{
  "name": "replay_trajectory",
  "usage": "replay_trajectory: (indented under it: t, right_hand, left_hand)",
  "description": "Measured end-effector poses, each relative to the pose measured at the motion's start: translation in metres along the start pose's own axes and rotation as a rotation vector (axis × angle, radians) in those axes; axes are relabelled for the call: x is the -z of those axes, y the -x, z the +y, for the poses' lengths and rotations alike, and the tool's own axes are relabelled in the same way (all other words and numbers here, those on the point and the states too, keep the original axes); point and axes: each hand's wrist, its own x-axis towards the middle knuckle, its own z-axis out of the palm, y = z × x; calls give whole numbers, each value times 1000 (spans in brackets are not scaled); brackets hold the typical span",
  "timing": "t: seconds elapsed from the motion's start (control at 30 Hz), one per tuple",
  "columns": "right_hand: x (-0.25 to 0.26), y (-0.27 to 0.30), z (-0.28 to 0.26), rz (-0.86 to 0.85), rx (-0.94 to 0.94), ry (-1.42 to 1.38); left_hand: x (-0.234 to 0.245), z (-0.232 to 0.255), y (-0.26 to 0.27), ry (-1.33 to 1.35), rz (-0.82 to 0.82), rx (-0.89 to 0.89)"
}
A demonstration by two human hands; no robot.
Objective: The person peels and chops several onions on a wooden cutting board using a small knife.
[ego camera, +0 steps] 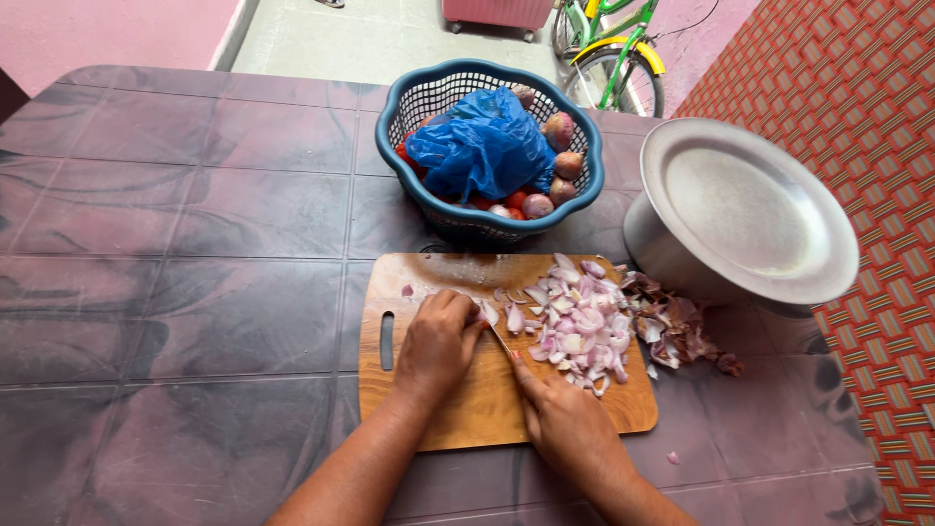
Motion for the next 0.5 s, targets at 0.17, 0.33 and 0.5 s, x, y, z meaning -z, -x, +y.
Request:
replay_trajectory:
  t: [0.17, 0.33, 0.5]
  right_hand:
    - [9, -9, 14, 269, 67, -283]
    - [9, -22, -6, 234, 136, -370]
    - [15, -43, -26, 221, 167, -393]
  left_hand:
    - [10, -7, -4, -19, 86, -239]
    - [12, -23, -9, 65, -102, -1]
    - [14, -25, -12, 10, -63, 16]
